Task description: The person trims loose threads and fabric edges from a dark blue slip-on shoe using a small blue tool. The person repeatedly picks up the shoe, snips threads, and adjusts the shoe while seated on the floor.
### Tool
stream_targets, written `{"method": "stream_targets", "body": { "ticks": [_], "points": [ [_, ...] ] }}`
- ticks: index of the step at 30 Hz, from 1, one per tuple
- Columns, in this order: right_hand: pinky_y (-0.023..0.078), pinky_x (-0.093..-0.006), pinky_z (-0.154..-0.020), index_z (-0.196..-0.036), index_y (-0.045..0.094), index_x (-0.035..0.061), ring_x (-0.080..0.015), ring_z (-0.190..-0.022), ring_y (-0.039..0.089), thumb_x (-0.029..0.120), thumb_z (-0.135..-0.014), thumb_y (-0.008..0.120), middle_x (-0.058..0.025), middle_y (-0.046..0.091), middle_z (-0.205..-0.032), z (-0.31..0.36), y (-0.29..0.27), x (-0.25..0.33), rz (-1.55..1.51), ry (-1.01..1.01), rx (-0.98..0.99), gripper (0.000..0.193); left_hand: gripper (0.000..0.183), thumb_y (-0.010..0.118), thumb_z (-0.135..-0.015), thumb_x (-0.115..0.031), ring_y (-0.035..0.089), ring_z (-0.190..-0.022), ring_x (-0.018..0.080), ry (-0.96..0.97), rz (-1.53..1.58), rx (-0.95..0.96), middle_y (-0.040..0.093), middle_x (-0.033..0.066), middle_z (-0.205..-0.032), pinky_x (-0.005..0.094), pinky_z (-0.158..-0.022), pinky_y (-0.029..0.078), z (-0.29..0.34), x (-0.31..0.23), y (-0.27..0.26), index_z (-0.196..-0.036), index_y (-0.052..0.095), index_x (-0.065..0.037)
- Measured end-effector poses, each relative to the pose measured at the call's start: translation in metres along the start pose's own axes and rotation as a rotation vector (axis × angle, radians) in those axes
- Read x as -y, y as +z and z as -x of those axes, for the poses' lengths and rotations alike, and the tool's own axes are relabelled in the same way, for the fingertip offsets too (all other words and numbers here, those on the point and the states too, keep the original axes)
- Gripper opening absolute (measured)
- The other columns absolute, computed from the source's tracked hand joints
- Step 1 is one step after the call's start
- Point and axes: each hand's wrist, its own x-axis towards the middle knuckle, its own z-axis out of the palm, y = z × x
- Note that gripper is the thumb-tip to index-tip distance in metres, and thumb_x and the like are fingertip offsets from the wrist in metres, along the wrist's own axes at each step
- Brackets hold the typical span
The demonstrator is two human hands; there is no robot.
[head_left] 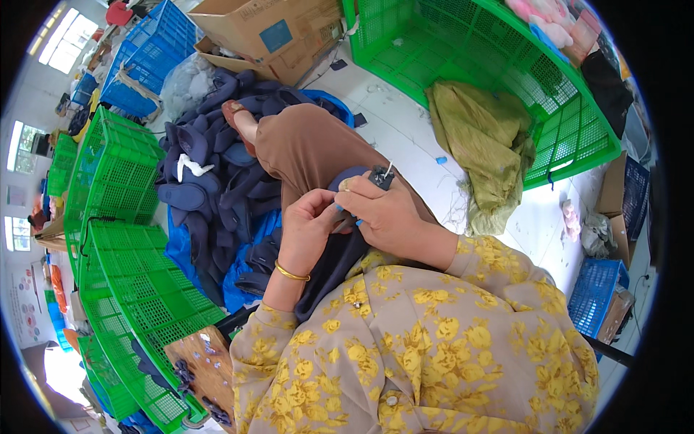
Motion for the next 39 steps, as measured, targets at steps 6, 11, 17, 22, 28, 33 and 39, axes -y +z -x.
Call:
{"method": "stream_targets", "body": {
  "ticks": [6, 11, 17, 22, 28, 33, 39],
  "points": [
    [0.053, -0.0358, -0.074, -0.101, 0.061, 0.0062, -0.0332, -0.091, 0.064, -0.012, -0.069, 0.052, -0.0111, 0.064, -0.104, 0.011, 0.018, -0.014, -0.394, 0.201, -0.090, 0.038, 0.010, 0.063, -0.093, -0.006, 0.063, -0.070, 0.0080, 0.007, -0.123, -0.042, 0.066, 0.0026, -0.083, 0.0242, -0.064, 0.056, 0.000, 0.004, 0.003, -0.100, 0.066, 0.001],
    [0.050, -0.0282, -0.068, -0.103, 0.059, 0.0061, -0.0147, -0.081, 0.063, -0.004, -0.087, 0.056, -0.0049, 0.065, -0.094, -0.017, -0.012, 0.007, -0.763, 0.370, -0.103, 0.018, 0.011, 0.064, -0.094, -0.010, 0.059, -0.067, 0.0053, 0.046, -0.142, -0.020, 0.063, 0.0001, -0.080, 0.0216, -0.060, 0.054, 0.002, 0.011, 0.005, -0.099, 0.065, 0.000],
    [0.038, -0.0192, -0.054, -0.104, 0.057, 0.0094, -0.0021, -0.064, 0.049, 0.010, -0.095, 0.061, 0.0015, 0.059, -0.083, -0.044, -0.074, 0.026, -1.060, 0.556, -0.115, 0.010, 0.014, 0.061, -0.098, -0.018, 0.054, -0.061, 0.0039, 0.109, -0.139, -0.056, 0.058, -0.0023, -0.075, 0.0212, -0.057, 0.053, 0.005, 0.004, 0.007, -0.099, 0.063, -0.003],
    [0.043, -0.0232, -0.070, -0.121, 0.050, 0.0078, -0.0069, -0.059, 0.040, 0.013, -0.098, 0.057, 0.0027, 0.044, -0.074, -0.025, -0.215, 0.011, -1.123, 0.195, -0.321, 0.025, 0.013, 0.059, -0.098, -0.016, 0.052, -0.058, 0.0035, 0.149, -0.240, -0.091, 0.054, -0.0031, -0.072, 0.0209, -0.051, 0.049, 0.002, 0.004, 0.011, -0.095, 0.062, -0.004],
    [0.055, -0.0332, -0.084, -0.124, 0.050, 0.0051, -0.0206, -0.076, 0.060, 0.013, -0.096, 0.061, -0.0081, 0.058, -0.091, -0.016, -0.227, 0.026, -1.234, -0.080, 0.150, 0.031, 0.010, 0.062, -0.096, -0.014, 0.050, -0.056, 0.0034, 0.094, -0.252, -0.185, 0.052, -0.0028, -0.070, 0.0205, -0.049, 0.047, 0.006, 0.000, 0.011, -0.092, 0.059, -0.005],
    [0.060, -0.0396, -0.069, -0.108, 0.065, 0.0027, -0.0237, -0.077, 0.066, 0.017, -0.099, 0.058, -0.0083, 0.063, -0.079, -0.017, -0.212, 0.046, -1.361, -0.181, 0.590, 0.019, 0.014, 0.066, -0.093, -0.008, 0.051, -0.056, 0.0034, 0.505, -0.539, -0.253, 0.054, -0.0025, -0.072, 0.0202, -0.050, 0.046, -0.001, 0.016, 0.010, -0.088, 0.052, -0.007],
    [0.054, -0.0379, -0.066, -0.122, 0.062, 0.0027, -0.0293, -0.081, 0.065, 0.022, -0.101, 0.053, -0.0122, 0.063, -0.100, -0.020, -0.161, 0.069, -1.542, -0.409, 0.885, 0.030, 0.019, 0.072, -0.087, -0.013, 0.052, -0.061, 0.0082, 0.307, -0.453, -0.145, 0.055, 0.0014, -0.070, 0.0238, -0.056, 0.043, 0.011, 0.001, 0.007, -0.079, 0.059, -0.003]
  ]
}}
